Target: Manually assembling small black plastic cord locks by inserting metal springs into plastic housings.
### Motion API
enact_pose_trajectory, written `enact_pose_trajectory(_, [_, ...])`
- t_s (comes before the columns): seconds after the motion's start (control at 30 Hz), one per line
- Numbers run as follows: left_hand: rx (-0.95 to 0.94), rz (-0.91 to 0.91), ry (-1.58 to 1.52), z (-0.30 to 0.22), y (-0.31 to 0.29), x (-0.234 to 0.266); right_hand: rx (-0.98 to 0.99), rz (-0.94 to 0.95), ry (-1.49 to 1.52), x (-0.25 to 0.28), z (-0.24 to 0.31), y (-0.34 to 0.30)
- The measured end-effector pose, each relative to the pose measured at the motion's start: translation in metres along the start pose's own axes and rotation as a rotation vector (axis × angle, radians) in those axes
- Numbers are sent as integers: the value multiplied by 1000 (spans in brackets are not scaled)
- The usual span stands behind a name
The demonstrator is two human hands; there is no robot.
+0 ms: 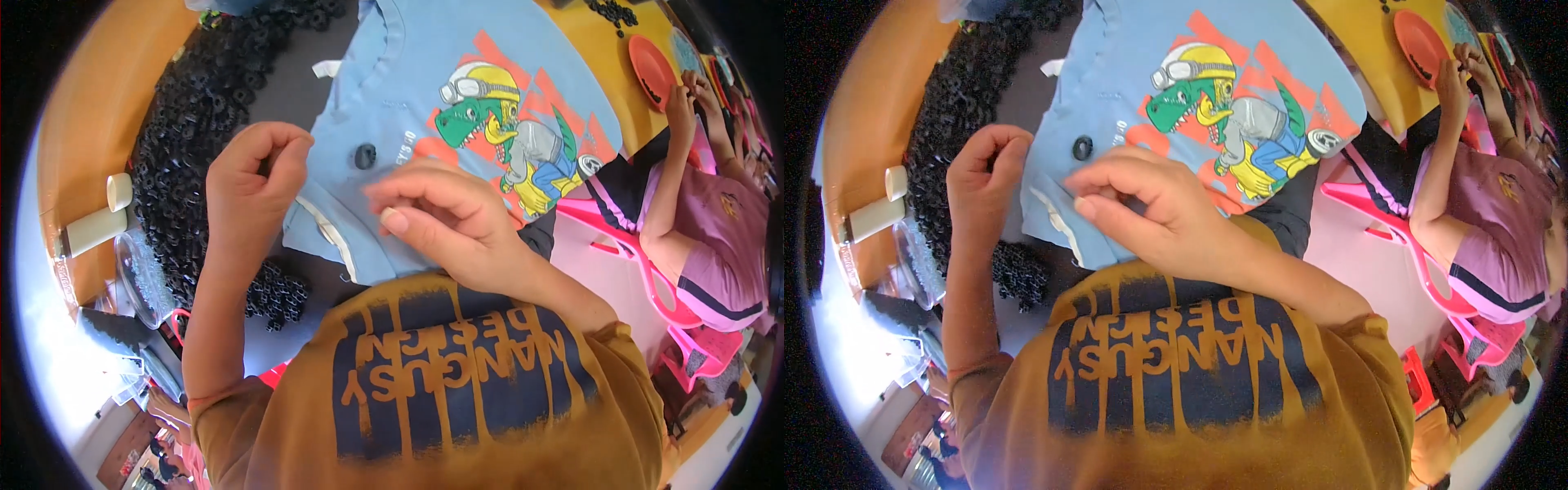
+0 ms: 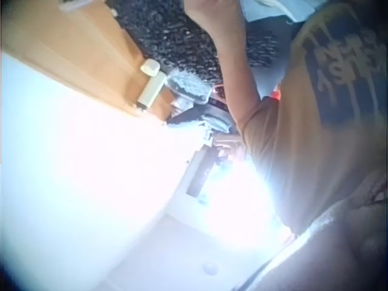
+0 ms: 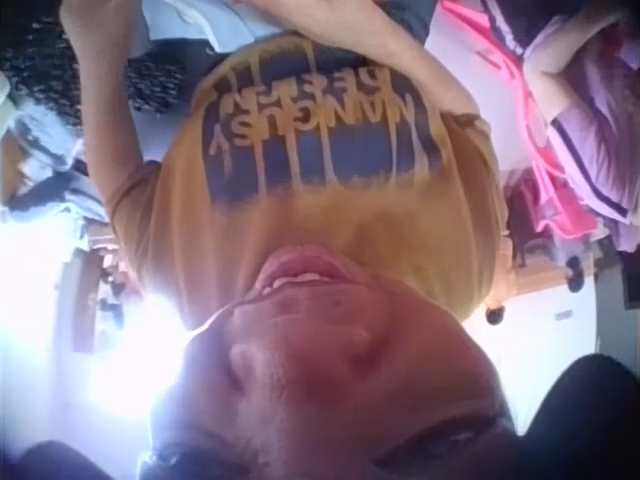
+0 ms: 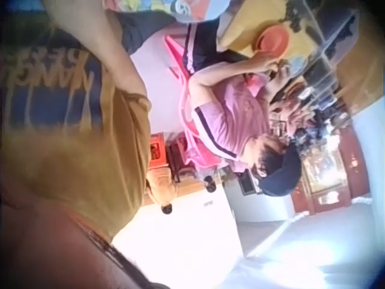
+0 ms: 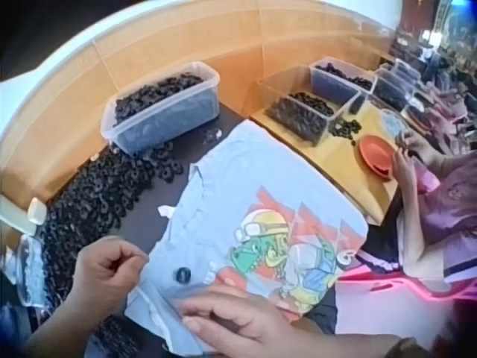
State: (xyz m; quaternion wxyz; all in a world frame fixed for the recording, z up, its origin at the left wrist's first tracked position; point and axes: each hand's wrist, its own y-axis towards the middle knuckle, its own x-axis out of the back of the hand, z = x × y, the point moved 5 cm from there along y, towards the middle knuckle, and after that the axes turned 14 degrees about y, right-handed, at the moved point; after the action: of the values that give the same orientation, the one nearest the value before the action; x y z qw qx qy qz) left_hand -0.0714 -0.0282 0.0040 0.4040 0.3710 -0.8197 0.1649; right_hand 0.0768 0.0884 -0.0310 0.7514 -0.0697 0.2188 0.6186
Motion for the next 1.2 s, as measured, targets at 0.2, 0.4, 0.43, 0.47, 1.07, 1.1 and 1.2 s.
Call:
enact_pose_trajectory(0.2, [-158,10,156,-22,-3,-8,119,75,-121,1,4,1])
enact_pose_trajectory(0.4, [-306,138,336,-42,-8,-17,158,30,-108,1,4,0])
enact_pose_trajectory(0.43, [-325,185,406,-41,-9,-21,165,33,-108,1,4,0])
enact_pose_trajectory(0.47, [-325,186,404,-39,-10,-24,171,35,-108,1,4,0])
enact_pose_trajectory(1.07, [-431,69,54,-57,-23,-16,-46,-215,334,8,-7,-7])
enact_pose_trajectory(1.1, [-430,69,56,-58,-23,-16,-46,-214,335,8,-9,-6])
enact_pose_trajectory(1.2, [-275,183,-128,-53,-22,-21,123,-209,237,8,-6,-6])
